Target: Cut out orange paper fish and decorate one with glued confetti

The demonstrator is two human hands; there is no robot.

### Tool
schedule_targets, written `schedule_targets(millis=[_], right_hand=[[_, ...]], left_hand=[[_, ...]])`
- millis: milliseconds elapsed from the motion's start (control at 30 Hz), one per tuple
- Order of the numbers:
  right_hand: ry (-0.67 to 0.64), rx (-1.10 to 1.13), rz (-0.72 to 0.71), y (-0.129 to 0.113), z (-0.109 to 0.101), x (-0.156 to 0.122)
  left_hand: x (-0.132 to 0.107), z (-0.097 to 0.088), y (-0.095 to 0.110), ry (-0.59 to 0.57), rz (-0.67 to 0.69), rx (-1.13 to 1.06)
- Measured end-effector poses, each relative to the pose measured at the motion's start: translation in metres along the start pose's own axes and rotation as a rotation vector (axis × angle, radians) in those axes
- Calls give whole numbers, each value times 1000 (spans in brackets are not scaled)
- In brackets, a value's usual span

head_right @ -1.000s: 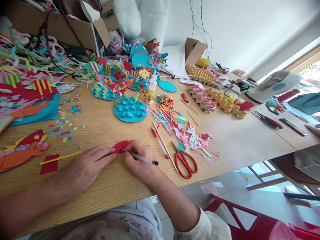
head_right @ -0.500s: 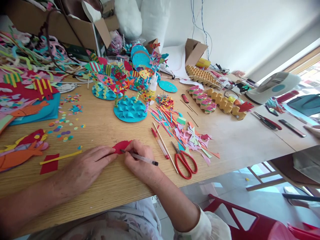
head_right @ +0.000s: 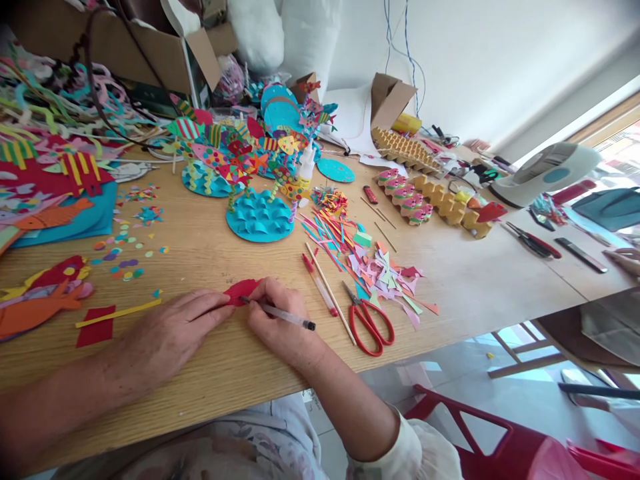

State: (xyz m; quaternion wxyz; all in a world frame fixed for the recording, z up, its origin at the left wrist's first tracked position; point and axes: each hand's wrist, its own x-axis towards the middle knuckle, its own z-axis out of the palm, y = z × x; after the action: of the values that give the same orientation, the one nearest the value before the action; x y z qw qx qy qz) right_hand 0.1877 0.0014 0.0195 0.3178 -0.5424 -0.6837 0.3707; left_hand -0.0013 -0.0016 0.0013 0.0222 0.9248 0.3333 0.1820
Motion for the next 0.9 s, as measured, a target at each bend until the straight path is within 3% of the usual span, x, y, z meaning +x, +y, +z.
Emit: schedule_targets(millis=[900], right_hand=[[10,54,-13,3,4,0]], left_hand=[[-2,3,-1,12,21,27]])
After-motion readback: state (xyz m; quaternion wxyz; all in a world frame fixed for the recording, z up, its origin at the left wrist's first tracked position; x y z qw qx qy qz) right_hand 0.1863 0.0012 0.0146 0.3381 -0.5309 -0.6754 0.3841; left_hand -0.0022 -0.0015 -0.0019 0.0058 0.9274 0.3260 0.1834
